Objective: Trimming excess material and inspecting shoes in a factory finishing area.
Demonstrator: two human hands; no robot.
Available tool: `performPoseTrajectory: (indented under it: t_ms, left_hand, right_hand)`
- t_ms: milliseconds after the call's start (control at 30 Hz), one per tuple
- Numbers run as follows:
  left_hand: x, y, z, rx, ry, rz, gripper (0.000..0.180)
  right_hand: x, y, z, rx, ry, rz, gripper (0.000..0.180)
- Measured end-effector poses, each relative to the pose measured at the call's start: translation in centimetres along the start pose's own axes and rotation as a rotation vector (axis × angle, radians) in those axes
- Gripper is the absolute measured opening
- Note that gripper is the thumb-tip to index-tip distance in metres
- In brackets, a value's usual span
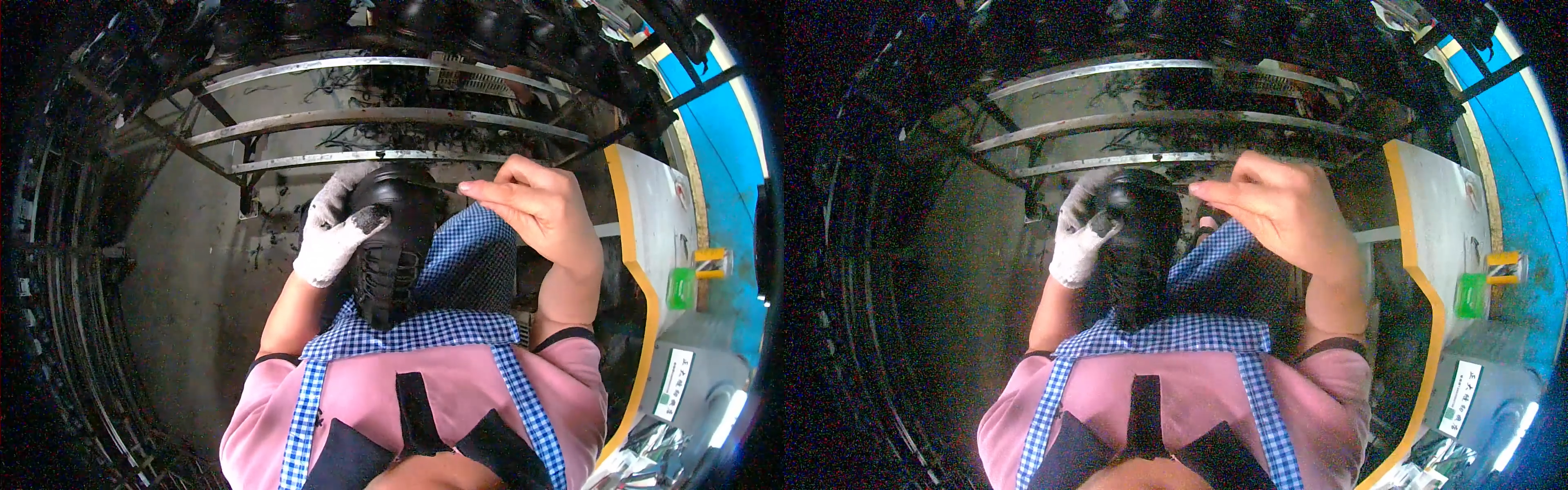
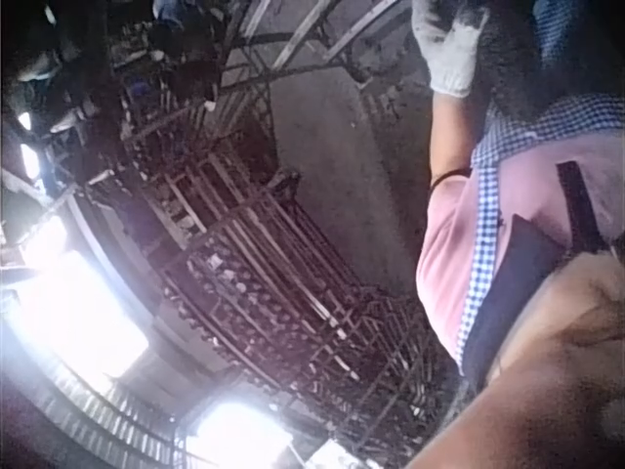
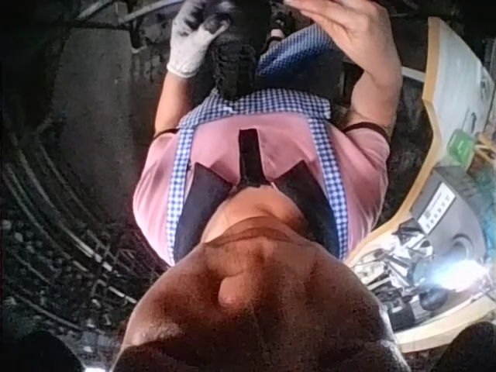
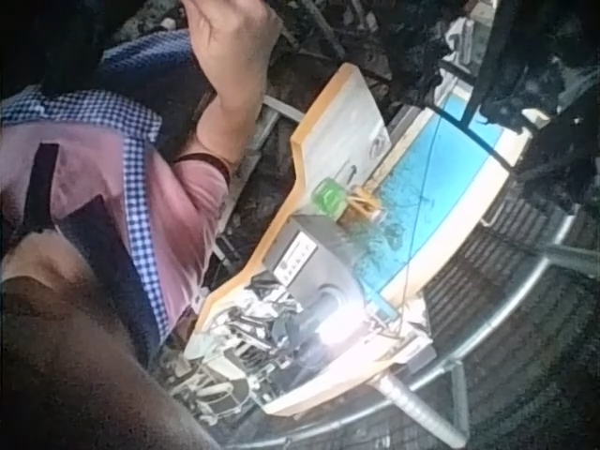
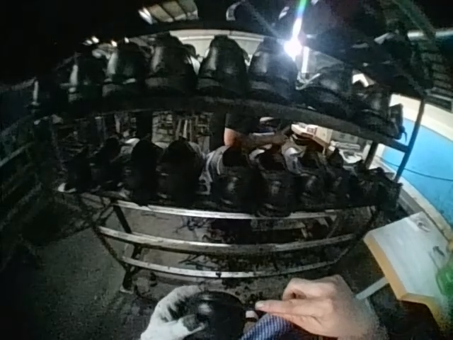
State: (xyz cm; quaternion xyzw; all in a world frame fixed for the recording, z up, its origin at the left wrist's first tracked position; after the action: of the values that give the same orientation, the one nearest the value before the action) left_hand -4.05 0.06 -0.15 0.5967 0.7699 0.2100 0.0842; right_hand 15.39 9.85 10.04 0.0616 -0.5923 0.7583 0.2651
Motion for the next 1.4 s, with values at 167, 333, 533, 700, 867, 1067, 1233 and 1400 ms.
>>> performPoseTrajectory:
  t_ms: [167, 333, 533, 700, 867, 1067, 1233, 1400]
  left_hand:
    - [0.1, 0.3, 0.4, -0.048, -0.035, 0.017, 0.053]
    - [0.2, 0.4, 0.0, -0.009, -0.013, 0.058, 0.054]
    - [0.1, 0.4, 0.4, 0.006, -0.012, 0.062, 0.054]
    - [0.0, 0.3, 0.6, -0.027, -0.032, 0.035, 0.055]
    - [-0.1, -0.7, 0.0, -0.045, 0.029, -0.017, 0.053]
    - [1.3, -4.7, 1.0, -0.421, 0.151, -0.169, 0.06]
    - [2.9, -6.1, 2.2, -0.842, 0.065, -0.375, 0.061]
    - [2.2, -7.2, 3.2, -0.697, 0.045, -0.374, 0.059]
  right_hand:
    - [0.9, -0.3, 0.9, -0.031, -0.006, -0.031, 0.03]
    - [0.2, -0.1, 0.3, -0.001, 0.029, -0.041, 0.03]
    - [0.1, -0.7, 0.6, -0.075, 0.017, 0.013, 0.032]
    - [0.9, 0.5, 1.1, -0.065, 0.013, -0.082, 0.031]
    - [-0.5, 1.8, -0.7, 0.064, 0.106, -0.109, 0.025]
    - [-1.8, 5.7, -1.4, 0.4, 0.29, -0.224, 0.025]
    - [-1.3, 8.6, -0.4, 0.657, 0.387, -0.203, 0.026]
    - [-1.0, 10.5, -0.2, 0.679, 0.341, -0.09, 0.018]
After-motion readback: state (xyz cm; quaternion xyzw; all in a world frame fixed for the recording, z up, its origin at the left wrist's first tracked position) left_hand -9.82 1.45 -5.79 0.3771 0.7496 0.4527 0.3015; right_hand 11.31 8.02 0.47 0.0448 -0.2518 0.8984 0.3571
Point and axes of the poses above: each hand's wrist, its own x-axis towards the middle knuckle, its own y-axis out of the palm, z = x × y, the point moved 4 cm from there along x, towards the middle knuckle, and after that the axes turned 8 degrees about -x, right-handed, at the moved point
